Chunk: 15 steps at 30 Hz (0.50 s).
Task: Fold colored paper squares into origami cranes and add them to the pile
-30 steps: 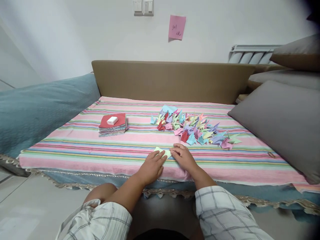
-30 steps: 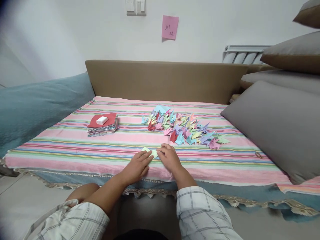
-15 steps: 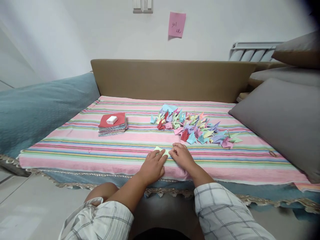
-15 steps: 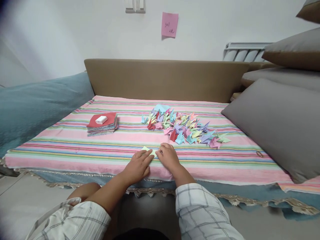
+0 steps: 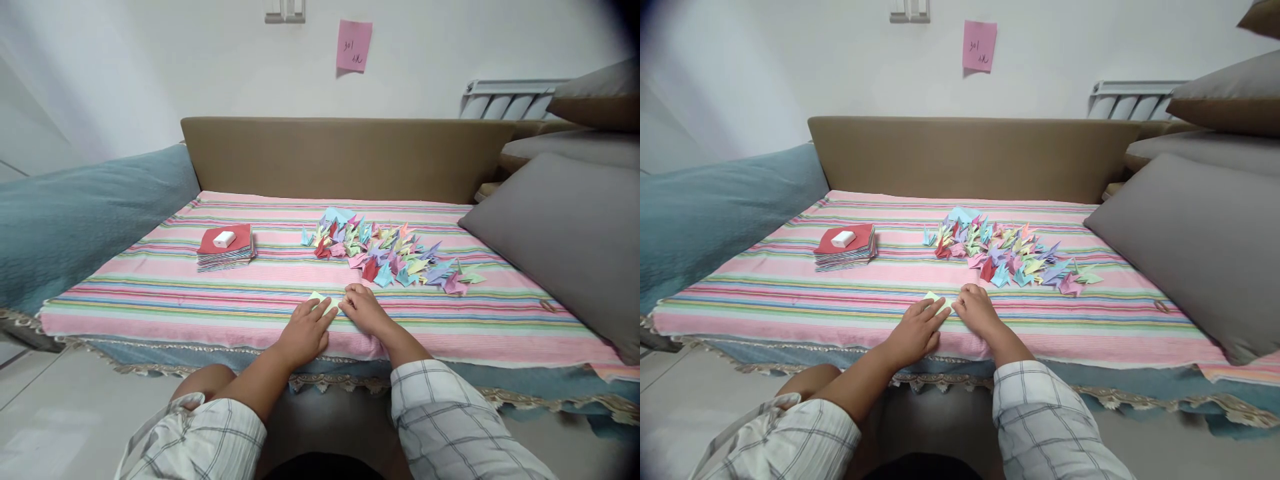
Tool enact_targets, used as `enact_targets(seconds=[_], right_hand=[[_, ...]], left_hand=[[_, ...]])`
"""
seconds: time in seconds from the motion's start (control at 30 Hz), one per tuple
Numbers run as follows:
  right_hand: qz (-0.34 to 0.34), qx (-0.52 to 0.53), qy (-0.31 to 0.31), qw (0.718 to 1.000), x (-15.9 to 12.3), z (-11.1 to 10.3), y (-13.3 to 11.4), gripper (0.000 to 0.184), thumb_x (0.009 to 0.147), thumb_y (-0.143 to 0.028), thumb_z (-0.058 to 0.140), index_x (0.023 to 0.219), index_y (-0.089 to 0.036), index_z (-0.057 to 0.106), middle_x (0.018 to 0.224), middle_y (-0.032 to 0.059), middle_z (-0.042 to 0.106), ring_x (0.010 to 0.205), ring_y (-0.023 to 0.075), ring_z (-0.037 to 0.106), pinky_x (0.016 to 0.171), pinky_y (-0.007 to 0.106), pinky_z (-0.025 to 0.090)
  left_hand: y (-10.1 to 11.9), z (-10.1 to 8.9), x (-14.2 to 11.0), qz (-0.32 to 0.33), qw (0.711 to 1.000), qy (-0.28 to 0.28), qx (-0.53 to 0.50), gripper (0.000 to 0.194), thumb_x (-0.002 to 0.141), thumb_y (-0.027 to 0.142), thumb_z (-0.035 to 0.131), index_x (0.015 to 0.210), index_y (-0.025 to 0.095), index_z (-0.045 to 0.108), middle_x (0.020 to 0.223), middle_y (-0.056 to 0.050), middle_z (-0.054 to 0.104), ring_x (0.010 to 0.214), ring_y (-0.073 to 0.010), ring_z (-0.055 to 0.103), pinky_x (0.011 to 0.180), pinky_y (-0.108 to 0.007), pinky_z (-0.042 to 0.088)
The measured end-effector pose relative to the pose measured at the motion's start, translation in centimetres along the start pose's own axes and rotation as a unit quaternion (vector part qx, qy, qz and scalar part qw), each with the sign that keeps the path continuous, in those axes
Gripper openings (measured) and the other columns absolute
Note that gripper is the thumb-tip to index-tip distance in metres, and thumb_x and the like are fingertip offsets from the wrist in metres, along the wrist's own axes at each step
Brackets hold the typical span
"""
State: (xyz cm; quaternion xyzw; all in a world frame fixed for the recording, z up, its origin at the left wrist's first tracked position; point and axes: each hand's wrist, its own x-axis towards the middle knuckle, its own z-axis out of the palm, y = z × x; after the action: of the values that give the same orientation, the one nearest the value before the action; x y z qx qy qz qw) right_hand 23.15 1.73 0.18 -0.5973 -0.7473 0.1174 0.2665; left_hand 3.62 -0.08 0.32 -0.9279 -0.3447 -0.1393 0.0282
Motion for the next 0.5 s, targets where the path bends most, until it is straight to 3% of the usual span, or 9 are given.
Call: enact_targets(seconds=[0.27, 0.5], right_hand=[[0.014, 0.054, 0.036, 0.998, -0.2, 0.1, 1.1, 0.011, 0.073, -0.028, 0.063, 0.070, -0.019, 0.060, 0.103, 0.0070, 0.055, 0.105, 0.0216, 0.047, 0.089, 0.034, 0.037], [0.001, 0.044, 0.035, 0.998, -0.1, -0.4, 1.3, 0.005, 0.071, -0.019, 0.060, 0.071, -0.018, 0.055, 0.092, 0.0050, 0.057, 0.088, 0.0178, 0.051, 0.082, 0.031, 0.039]], left_hand=[[0.6, 0.2, 0.1, -0.016, 1.000, 0.010, 0.013, 0.055, 0.077, 0.019, 0.048, 0.132, 0.024, 0.042, 0.141, -0.008, 0.037, 0.119, -0.0319, 0.038, 0.095, -0.051, 0.032], [1.2, -0.2, 0.5, -0.033, 0.999, 0.004, 0.027, 0.054, 0.075, 0.021, 0.048, 0.129, 0.021, 0.044, 0.140, -0.009, 0.040, 0.115, -0.0331, 0.039, 0.092, -0.050, 0.033]])
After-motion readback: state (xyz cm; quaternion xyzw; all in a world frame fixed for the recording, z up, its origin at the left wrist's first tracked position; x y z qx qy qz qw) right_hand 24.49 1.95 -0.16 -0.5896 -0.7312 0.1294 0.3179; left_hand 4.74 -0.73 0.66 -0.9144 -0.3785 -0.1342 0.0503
